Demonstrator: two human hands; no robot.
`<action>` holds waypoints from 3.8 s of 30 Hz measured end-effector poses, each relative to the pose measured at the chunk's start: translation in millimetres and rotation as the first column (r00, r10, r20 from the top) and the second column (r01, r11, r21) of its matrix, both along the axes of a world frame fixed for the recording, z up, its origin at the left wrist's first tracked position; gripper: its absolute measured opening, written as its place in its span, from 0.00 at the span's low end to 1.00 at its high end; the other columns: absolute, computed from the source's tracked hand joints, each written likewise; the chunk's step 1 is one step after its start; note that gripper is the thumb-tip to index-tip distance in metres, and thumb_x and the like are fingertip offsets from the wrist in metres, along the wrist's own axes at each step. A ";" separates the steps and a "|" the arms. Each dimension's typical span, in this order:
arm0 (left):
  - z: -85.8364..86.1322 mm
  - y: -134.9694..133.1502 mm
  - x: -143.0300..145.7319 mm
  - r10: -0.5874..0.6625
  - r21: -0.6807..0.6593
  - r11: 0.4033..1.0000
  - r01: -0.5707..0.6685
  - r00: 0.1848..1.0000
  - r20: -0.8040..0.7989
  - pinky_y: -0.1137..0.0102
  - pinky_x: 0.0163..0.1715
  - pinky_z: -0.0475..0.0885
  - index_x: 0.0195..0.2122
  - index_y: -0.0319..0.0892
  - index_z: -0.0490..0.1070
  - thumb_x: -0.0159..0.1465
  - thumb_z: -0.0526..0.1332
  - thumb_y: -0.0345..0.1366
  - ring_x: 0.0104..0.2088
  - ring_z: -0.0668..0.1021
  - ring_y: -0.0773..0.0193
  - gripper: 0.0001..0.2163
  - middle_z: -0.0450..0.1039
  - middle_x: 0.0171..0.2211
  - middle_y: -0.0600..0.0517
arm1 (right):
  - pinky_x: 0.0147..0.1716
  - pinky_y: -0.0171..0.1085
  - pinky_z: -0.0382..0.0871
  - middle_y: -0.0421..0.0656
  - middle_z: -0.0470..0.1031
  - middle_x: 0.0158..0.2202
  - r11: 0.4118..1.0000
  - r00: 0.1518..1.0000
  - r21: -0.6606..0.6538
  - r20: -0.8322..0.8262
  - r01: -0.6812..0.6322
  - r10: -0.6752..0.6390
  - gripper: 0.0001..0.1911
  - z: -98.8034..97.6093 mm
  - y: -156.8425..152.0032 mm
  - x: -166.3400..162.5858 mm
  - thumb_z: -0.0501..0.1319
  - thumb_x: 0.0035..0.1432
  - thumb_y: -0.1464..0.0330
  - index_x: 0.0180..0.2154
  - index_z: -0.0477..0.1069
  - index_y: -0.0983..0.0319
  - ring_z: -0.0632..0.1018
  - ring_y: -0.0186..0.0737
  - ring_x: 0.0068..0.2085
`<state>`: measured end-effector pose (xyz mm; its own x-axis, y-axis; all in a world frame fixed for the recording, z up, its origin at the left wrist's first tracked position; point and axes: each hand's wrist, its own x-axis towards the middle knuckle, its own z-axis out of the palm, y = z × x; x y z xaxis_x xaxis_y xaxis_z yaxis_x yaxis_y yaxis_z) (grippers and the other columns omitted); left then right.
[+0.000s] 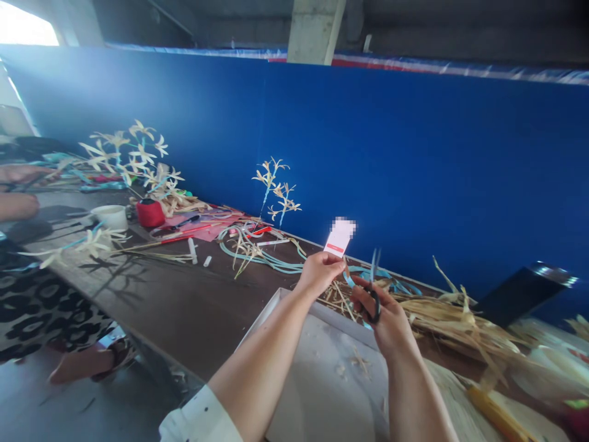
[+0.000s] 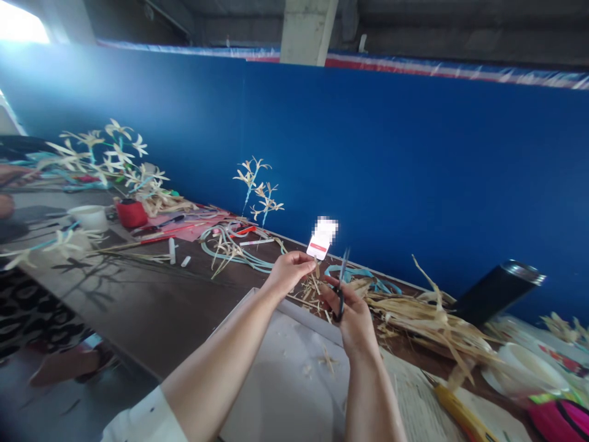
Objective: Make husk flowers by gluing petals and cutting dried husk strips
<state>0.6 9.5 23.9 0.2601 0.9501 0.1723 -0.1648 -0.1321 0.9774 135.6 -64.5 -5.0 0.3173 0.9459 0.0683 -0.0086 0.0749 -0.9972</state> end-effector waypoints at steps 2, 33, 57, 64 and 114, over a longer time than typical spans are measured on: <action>-0.2 -0.2 0.1 -0.048 -0.038 0.998 0.049 0.999 0.023 0.76 0.23 0.61 0.28 0.36 0.72 0.50 0.62 0.35 0.22 0.67 0.73 0.07 0.69 0.21 0.53 | 0.19 0.29 0.54 0.41 0.71 0.27 0.998 0.998 0.051 -0.055 0.034 -0.031 0.25 0.0 0.8 1.4 0.67 0.43 0.63 0.46 0.70 0.60 0.69 0.33 0.27; -8.2 -8.2 15.0 -0.183 -0.037 0.981 0.189 0.973 0.141 0.76 0.22 0.58 0.27 0.35 0.71 0.48 0.64 0.43 0.20 0.64 0.75 0.14 0.65 0.20 0.55 | 0.18 0.30 0.52 0.39 0.70 0.24 0.994 0.999 0.113 -0.051 0.003 0.003 0.24 0.9 -0.7 -4.7 0.67 0.42 0.59 0.43 0.71 0.61 0.66 0.31 0.22; 1.5 -9.3 8.0 -0.064 -0.072 0.995 0.068 0.997 0.053 0.77 0.19 0.58 0.25 0.37 0.70 0.51 0.62 0.37 0.18 0.65 0.74 0.07 0.64 0.17 0.56 | 0.18 0.32 0.57 0.39 0.69 0.17 0.992 0.954 -0.074 0.275 -0.099 0.116 0.27 11.4 -5.8 -7.8 0.65 0.43 0.56 0.44 0.73 0.64 0.65 0.31 0.17; -1.1 -7.4 8.1 -0.088 -0.063 0.994 0.092 0.994 0.065 0.77 0.19 0.59 0.26 0.37 0.69 0.51 0.63 0.39 0.18 0.65 0.74 0.09 0.64 0.17 0.56 | 0.17 0.32 0.56 0.38 0.68 0.15 0.994 0.954 -0.068 0.281 -0.088 0.104 0.28 12.8 -5.7 -9.6 0.65 0.42 0.55 0.43 0.74 0.65 0.64 0.30 0.16; -6.6 -2.5 8.3 -0.200 -0.065 0.974 0.215 0.963 0.181 0.78 0.20 0.61 0.28 0.36 0.70 0.51 0.63 0.43 0.23 0.71 0.72 0.13 0.72 0.25 0.50 | 0.17 0.30 0.58 0.39 0.69 0.19 0.999 0.993 0.007 0.113 0.035 -0.036 0.27 3.7 -0.3 -5.7 0.68 0.39 0.58 0.43 0.74 0.63 0.67 0.31 0.20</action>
